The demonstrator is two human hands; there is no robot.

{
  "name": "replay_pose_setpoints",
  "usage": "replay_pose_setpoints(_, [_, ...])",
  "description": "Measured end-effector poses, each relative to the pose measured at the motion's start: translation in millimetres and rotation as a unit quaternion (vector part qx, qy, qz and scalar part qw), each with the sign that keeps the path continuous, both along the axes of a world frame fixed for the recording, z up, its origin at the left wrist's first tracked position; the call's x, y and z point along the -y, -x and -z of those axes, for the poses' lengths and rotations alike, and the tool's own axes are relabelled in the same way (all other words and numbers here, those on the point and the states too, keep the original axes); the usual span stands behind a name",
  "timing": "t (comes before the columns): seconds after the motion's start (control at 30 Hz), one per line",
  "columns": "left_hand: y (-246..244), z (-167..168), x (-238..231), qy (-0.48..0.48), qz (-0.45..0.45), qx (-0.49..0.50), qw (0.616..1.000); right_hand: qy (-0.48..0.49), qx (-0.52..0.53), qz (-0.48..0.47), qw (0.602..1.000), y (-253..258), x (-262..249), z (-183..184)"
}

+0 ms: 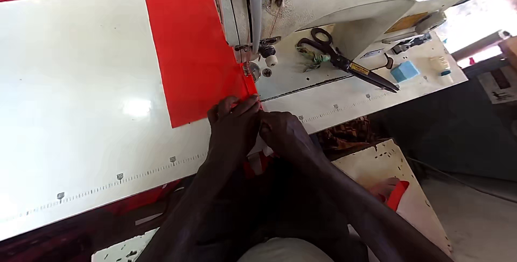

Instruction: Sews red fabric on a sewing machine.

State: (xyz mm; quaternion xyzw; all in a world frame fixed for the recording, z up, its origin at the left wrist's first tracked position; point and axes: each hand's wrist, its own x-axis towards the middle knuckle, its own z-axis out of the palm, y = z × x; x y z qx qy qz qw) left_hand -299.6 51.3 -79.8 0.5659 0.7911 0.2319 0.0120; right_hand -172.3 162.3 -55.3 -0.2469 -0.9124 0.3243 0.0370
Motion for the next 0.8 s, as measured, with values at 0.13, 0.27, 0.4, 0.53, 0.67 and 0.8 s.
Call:
replay_pose_setpoints(0.13, [5.6, 2.1, -1.6, -0.009, 0.01, -0.001, 1.0, -0.018, -0.006, -0.008, 1.0, 4.0, -2.5, 2.9])
replay_pose_setpoints(0.27, [9.0, 4.5, -3.6, -0.015, 0.012, -0.001, 1.0, -0.016, 0.005, -0.002, 1.0, 9.6, -4.3, 0.4])
replay_pose_setpoints(0.4, [15.6, 3.1, -10.4, -0.005, 0.004, -0.006, 1.0, -0.02, 0.009, 0.01, 1.0, 18.2, -9.1, 0.5])
replay_pose_setpoints(0.53, [26.7, 1.4, -20.9, 0.001, -0.003, -0.009, 1.0, -0.039, 0.002, 0.006, 0.999, 30.4, -17.7, 3.7])
replay_pose_setpoints(0.67, [32.1, -3.4, -29.9, 0.013, -0.007, -0.014, 1.0, -0.039, 0.024, 0.013, 0.999, 40.3, -21.8, -0.1])
replay_pose_setpoints(0.8, [25.0, -2.9, -22.1, 0.0, -0.004, -0.012, 1.0, -0.02, -0.033, 0.004, 0.999, 26.3, -18.6, 4.7])
